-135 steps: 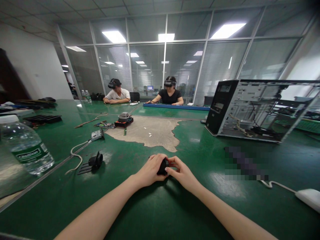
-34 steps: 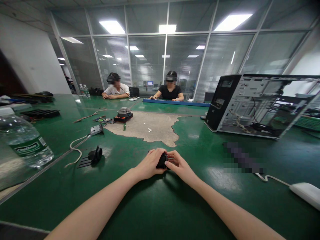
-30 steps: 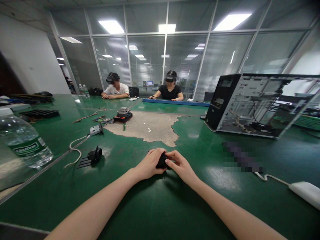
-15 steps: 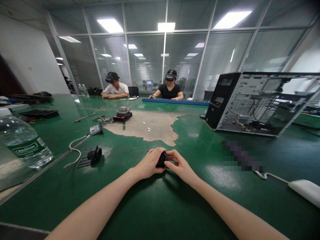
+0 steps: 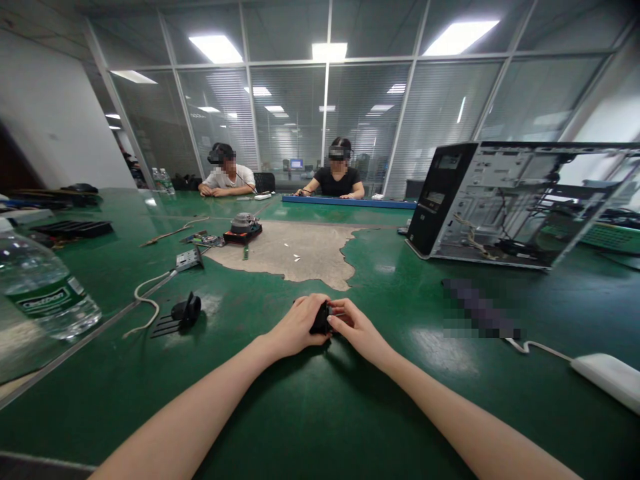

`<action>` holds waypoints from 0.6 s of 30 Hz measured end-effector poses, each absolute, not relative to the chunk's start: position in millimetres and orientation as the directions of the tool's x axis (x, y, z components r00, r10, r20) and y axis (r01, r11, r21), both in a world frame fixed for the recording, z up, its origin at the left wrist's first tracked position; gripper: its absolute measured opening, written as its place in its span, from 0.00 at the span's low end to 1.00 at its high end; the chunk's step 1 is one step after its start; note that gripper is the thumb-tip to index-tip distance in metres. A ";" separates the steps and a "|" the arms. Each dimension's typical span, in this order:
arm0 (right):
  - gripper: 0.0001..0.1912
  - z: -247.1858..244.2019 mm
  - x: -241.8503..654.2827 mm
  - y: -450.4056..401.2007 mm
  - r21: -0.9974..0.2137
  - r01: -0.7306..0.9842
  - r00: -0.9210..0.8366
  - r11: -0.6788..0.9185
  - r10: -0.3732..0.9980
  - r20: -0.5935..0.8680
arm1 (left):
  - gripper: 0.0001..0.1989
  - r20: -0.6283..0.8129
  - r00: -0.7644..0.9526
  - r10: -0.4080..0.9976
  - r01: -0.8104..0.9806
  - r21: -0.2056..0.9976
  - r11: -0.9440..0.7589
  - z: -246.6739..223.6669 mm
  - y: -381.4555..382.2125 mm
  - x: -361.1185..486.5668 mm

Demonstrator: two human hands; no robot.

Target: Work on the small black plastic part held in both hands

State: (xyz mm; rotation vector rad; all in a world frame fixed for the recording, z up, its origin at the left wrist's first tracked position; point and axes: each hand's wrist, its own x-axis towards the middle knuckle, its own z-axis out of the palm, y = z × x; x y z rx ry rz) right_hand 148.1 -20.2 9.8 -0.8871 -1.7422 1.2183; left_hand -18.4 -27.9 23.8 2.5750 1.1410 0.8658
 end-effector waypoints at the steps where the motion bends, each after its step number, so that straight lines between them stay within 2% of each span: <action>1: 0.13 10.3 148.2 -21.5 -0.950 0.080 -0.427 0.302 0.871 0.241 | 0.27 0.434 0.532 0.727 0.613 0.395 -0.684 23.9 -28.0 -18.5; 7: 0.08 13.1 147.0 -26.2 -0.917 0.074 -0.375 0.393 0.863 0.339 | 0.27 0.442 0.532 0.722 0.614 0.386 -0.689 22.6 -27.4 -18.2; 14: 0.13 14.3 146.6 -22.1 -0.949 0.092 -0.391 0.300 0.888 0.243 | 0.27 0.443 0.536 0.719 0.614 0.379 -0.692 22.1 -26.7 -18.8; 18: 0.13 14.0 147.4 -21.9 -0.953 0.100 -0.427 0.287 0.877 0.219 | 0.26 0.443 0.536 0.718 0.610 0.384 -0.693 22.3 -26.9 -19.1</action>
